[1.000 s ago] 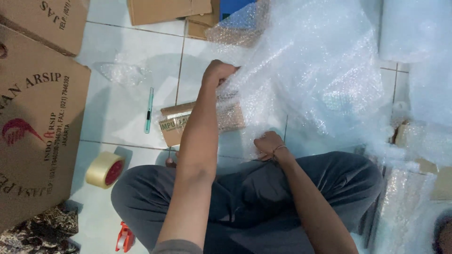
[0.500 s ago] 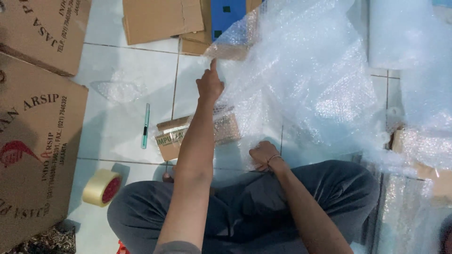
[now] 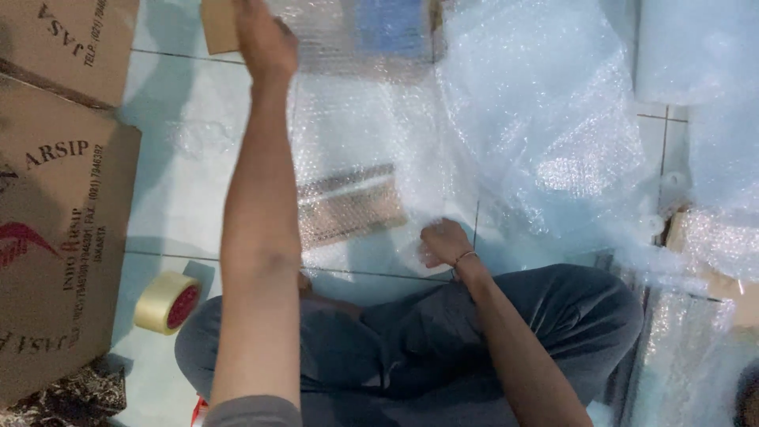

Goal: Wrapping a small item in bubble wrap and securing it inside a cardboard mailer using tape.

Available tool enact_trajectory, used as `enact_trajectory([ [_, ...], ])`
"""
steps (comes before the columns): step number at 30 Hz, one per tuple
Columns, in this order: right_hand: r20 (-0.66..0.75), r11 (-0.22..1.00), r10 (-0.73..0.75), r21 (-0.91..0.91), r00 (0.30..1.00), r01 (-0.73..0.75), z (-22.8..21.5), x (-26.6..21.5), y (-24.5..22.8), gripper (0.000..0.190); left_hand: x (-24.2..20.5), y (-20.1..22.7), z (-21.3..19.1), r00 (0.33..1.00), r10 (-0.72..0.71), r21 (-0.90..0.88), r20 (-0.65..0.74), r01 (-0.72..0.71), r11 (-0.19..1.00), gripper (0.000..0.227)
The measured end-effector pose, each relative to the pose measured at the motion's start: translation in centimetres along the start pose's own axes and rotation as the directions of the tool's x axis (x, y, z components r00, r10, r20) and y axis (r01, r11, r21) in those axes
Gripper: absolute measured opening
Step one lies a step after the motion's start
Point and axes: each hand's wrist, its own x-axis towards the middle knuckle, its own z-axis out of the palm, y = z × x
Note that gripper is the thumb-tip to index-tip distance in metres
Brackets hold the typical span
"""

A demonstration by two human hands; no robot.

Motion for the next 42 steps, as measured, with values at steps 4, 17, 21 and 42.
enact_trajectory([
  [4,0.009,0.985,-0.046,0.168,0.999,0.044,-0.4,4.0,3.1,0.028,-1.7,-5.2,-0.2,0.996,-0.055,-0.031,0.071,0.058,0.998,0.067],
  [17,-0.058,0.957,-0.144,0.246,0.988,0.153,-0.7,2.7,2.8,0.064,-16.6,-6.6,-13.4,0.320,-0.138,0.142,0.937,0.010,0.990,0.074],
  [21,-0.053,0.953,-0.077,0.289,0.996,0.089,-1.4,2.2,2.6,0.068,-19.5,-6.2,-12.1,0.348,-0.072,0.170,0.935,-0.259,0.951,0.097],
  [42,-0.166,0.983,-0.183,-0.053,0.969,0.177,-0.6,5.1,6.5,0.061,-9.3,-1.2,-39.0,0.444,-0.533,0.563,0.720,0.076,0.823,0.083],
])
